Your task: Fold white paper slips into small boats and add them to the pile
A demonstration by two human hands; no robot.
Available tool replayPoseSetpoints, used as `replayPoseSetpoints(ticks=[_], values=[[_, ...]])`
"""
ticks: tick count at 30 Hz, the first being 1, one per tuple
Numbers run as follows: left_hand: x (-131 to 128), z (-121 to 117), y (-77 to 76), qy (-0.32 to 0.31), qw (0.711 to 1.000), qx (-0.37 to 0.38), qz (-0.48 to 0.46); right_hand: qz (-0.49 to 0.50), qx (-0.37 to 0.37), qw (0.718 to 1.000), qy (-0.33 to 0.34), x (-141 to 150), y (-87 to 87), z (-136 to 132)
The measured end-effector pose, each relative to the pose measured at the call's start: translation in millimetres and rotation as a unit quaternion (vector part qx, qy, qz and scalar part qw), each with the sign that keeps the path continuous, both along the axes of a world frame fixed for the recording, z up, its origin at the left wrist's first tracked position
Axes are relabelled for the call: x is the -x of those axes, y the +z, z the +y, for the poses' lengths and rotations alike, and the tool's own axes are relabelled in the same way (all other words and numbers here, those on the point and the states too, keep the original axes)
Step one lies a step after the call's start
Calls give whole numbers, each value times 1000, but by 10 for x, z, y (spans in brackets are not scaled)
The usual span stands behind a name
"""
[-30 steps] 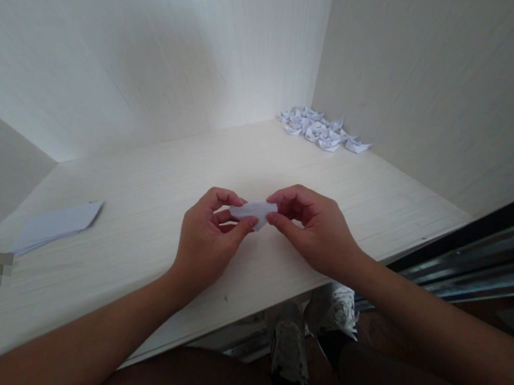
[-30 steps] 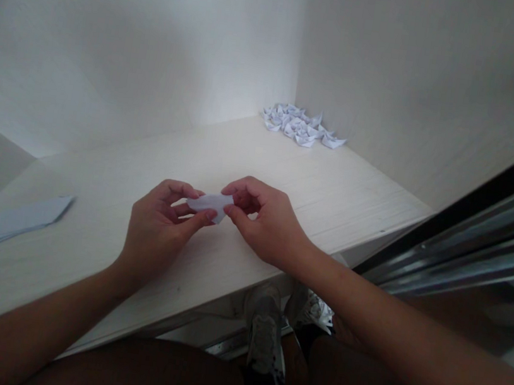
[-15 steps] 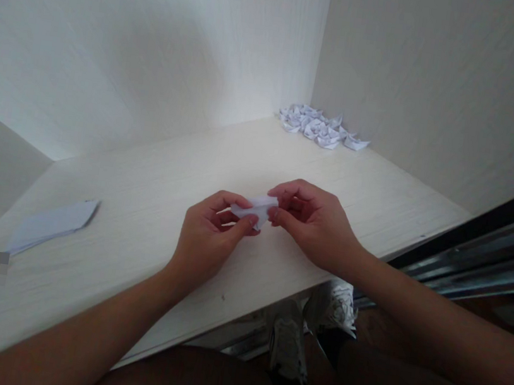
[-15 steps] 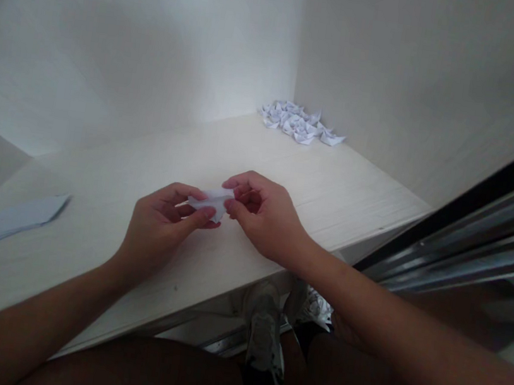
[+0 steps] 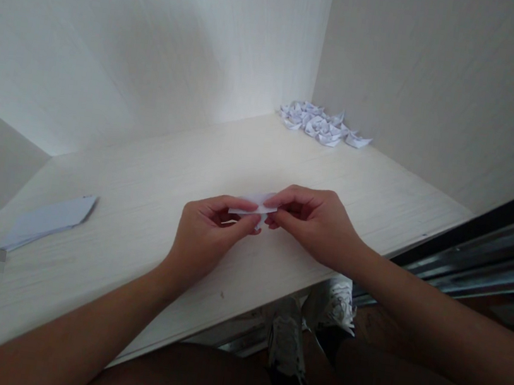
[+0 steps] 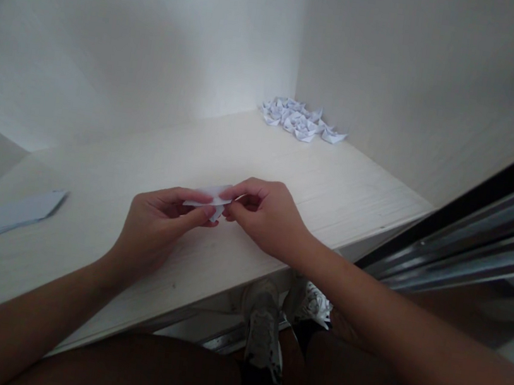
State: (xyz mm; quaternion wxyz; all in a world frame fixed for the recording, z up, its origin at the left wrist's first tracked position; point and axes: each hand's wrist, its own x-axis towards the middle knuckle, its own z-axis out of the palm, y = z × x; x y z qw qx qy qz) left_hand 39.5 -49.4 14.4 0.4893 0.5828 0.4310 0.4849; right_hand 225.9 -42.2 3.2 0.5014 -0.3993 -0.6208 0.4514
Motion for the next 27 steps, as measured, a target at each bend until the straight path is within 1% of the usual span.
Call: replayPoseSetpoints(ticks=[3,6,11,16,23,27], values=[[-4,4,0,-8,1000,11,-18,13,11,1000,-5,-8,-9,-1],[0,23,-13,-2,999,25,-21,1,-2,1000,-10,-15,3,-20],[18,32,-38,-2,999,26,-27,-5,-9,999,35,-11,61,-61],[7,-22,7,0,1000,2,-15,-65,-65,995,-26,21,69,-61],[2,-30,20,7,1000,-21,-14,-84,-108,990,-29,26,57,-82],[11,-18,14,-6,1000,-23,-10,-98,-124,987,-41,9,62,-93]])
